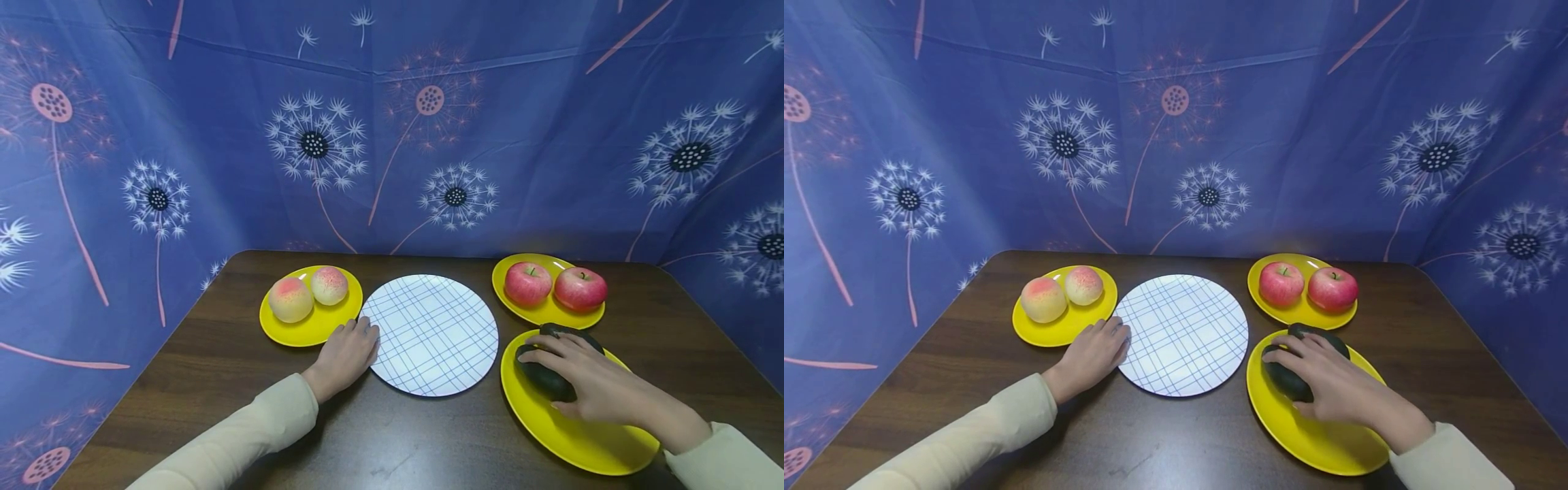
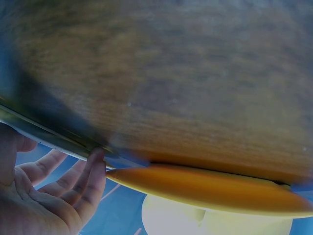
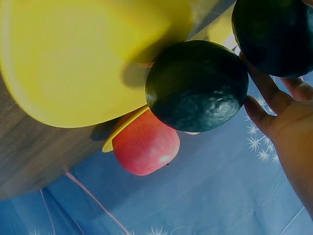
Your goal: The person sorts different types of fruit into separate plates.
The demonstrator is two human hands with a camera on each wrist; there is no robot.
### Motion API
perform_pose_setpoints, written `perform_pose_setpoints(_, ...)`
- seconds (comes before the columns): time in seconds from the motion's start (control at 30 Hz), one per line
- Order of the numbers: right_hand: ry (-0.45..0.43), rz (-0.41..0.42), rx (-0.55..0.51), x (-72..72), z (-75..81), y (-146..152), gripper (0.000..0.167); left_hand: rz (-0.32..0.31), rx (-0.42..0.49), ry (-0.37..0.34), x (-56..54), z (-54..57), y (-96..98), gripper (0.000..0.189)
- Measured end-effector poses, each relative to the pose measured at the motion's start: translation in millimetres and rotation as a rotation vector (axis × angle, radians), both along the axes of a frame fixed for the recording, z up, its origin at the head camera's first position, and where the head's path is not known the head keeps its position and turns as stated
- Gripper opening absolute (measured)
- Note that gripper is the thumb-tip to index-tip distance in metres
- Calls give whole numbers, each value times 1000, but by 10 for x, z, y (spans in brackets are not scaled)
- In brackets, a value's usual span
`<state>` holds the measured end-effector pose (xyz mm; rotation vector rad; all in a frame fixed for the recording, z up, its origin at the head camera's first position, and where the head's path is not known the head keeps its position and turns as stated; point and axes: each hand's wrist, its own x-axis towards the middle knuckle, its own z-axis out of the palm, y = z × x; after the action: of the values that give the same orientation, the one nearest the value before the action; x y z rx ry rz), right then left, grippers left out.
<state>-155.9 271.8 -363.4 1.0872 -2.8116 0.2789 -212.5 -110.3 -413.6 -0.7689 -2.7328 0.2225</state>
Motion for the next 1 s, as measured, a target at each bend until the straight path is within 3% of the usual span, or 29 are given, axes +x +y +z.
perform_pose_setpoints(0.47, 50, 57, 3, 13, -34, 45, 75, 11, -2, -13, 12, 12, 4, 25)
perform_pose_setpoints(0.77, 149, 106, 6, -8, -31, 60, 76, 2, 5, 6, 13, 22, 3, 23)
perform_pose_setpoints(1.0, 148, 122, 19, -6, -43, 74, 77, 3, 4, -1, 14, 25, 6, 23)
